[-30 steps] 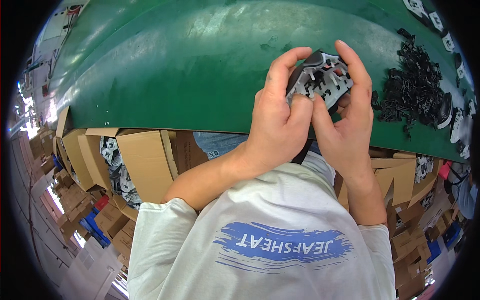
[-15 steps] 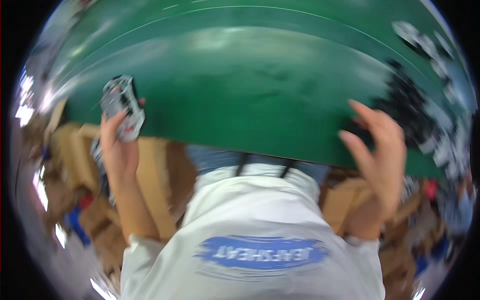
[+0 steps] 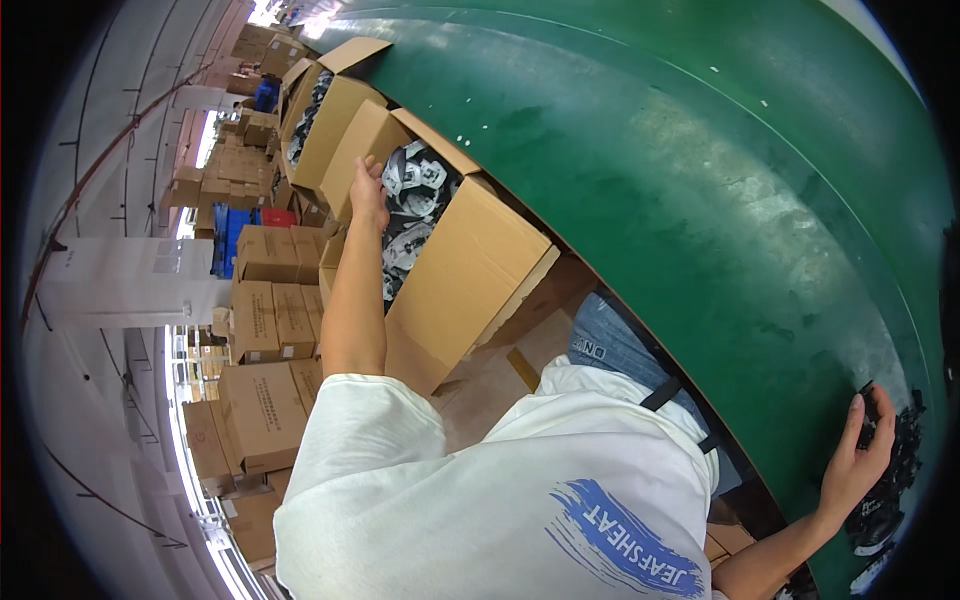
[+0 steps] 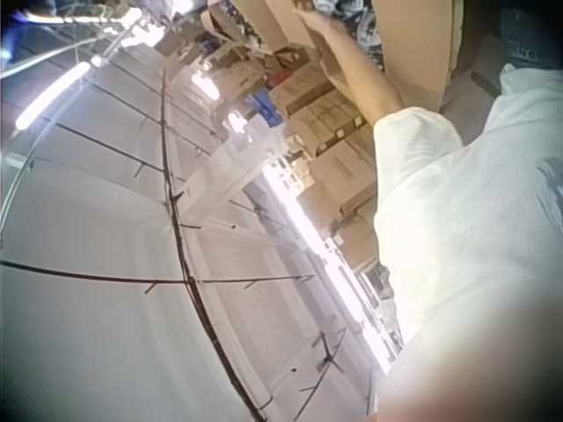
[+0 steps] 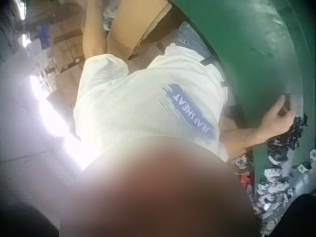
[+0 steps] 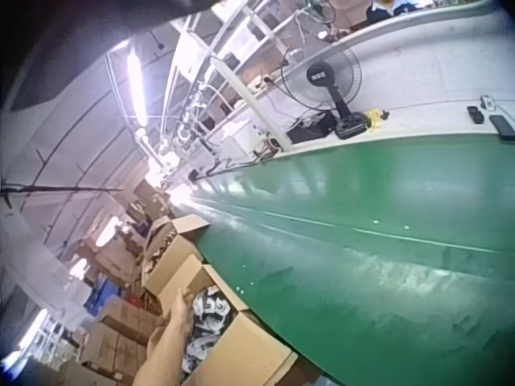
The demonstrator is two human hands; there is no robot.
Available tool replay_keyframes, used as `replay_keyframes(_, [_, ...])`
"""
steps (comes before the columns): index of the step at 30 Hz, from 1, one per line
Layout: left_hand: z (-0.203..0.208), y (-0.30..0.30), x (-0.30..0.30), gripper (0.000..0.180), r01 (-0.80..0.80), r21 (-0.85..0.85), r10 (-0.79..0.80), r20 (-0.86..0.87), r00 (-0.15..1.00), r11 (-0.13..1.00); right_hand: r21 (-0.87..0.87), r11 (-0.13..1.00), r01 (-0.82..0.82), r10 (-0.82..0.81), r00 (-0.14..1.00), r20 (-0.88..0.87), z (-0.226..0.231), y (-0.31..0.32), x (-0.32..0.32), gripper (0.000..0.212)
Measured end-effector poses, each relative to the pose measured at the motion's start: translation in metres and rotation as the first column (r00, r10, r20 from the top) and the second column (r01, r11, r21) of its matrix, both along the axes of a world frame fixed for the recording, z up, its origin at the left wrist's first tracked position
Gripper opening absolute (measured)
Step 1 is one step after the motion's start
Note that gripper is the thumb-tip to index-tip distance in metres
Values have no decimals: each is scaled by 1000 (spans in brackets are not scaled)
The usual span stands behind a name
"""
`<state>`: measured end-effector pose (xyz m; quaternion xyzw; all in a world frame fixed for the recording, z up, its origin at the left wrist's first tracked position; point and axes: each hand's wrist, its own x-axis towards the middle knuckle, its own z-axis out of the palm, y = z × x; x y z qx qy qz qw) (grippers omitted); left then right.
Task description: The person assembles computer mouse components by hand, placing a scroll wheel, circuit board, and buttons into a mouse shell on a production conveyor belt.
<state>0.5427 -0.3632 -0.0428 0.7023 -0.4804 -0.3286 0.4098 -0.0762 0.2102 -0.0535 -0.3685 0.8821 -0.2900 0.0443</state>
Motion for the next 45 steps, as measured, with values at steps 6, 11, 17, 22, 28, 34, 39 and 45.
replay_keyframes(6, [-86,-15,-55,52,224,279,-295,955,43,934,-11,995,103,-103,994,-39,35,13,-4,27])
replay_keyframes(11, [17,-87,-43,37,465,-564,41,665,746,682,-134,990,-38,13,983,-182,18,-7,-17,20])
replay_keyframes(17, [10,95,-469,33,724,-567,-710,314,631,393,-223,975,3,-59,967,-247,5,10,-13,17])
replay_keyframes(22, [-17,286,-702,32,892,-446,-997,10,-79,-75,-311,945,99,-177,956,-234,6,12,-12,12])
replay_keyframes(28, [-37,443,-822,82,919,-108,-783,567,-256,-379,-317,926,206,-249,963,-104,10,17,-6,13])
replay_keyframes(34, [-42,400,-794,78,917,-129,-740,637,-216,-378,-400,849,346,-288,937,199,17,21,10,16])
replay_keyframes(39, [-29,332,-671,61,929,-330,-922,-387,26,165,-481,877,-8,-127,960,-248,6,-10,21,24])
replay_keyframes(45, [13,336,-547,51,924,-119,-77,-992,-97,363,-575,785,-231,107,965,-241,11,-82,61,34])
